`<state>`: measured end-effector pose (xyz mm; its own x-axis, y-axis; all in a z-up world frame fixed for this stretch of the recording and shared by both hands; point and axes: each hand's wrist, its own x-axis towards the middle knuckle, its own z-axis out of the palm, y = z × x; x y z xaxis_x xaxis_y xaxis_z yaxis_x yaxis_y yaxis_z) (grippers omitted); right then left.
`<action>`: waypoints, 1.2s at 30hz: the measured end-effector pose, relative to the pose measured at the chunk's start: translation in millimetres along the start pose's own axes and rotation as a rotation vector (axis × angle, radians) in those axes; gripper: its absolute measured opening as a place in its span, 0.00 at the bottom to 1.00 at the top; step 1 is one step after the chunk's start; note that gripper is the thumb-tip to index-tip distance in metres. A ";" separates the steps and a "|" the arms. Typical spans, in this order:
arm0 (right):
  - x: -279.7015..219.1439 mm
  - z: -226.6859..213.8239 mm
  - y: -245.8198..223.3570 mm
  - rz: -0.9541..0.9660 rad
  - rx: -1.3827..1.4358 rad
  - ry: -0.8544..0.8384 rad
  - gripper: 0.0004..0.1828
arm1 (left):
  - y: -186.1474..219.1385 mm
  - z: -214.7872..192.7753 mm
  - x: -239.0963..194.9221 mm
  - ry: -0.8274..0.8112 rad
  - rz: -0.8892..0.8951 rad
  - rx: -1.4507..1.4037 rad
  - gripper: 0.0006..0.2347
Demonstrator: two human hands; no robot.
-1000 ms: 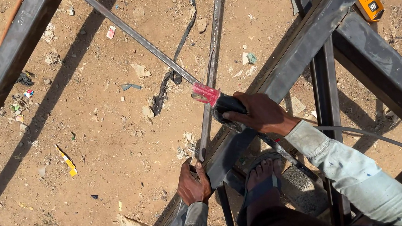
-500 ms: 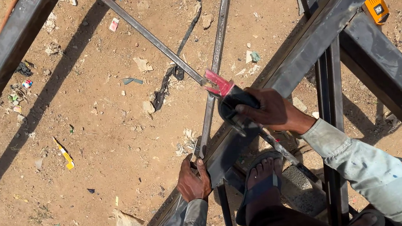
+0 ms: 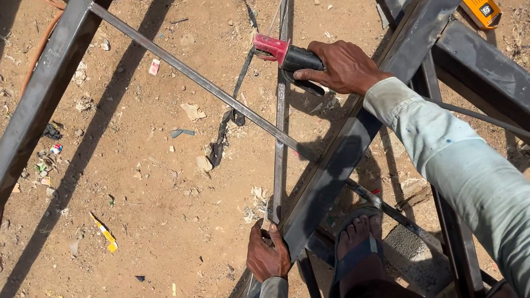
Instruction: Welding joints of a metal frame.
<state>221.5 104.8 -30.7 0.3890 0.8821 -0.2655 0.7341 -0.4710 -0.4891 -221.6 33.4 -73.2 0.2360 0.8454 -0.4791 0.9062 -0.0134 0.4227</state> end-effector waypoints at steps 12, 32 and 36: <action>0.4 8.0 1.6 0.014 0.012 -0.086 0.40 | 5.3 -4.9 -2.5 -0.001 -0.051 0.013 0.33; -44.4 19.9 -37.3 -0.045 0.321 -0.108 0.36 | -24.8 18.7 4.4 -0.015 -0.031 0.045 0.31; -72.8 34.7 -91.8 -0.070 0.444 -0.201 0.36 | -24.0 16.9 2.8 -0.017 -0.029 0.077 0.33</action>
<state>106.5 83.6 4.7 0.2000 0.9139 -0.3531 0.4299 -0.4057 -0.8066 -236.8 27.1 -97.7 0.2142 0.8368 -0.5039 0.9369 -0.0301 0.3484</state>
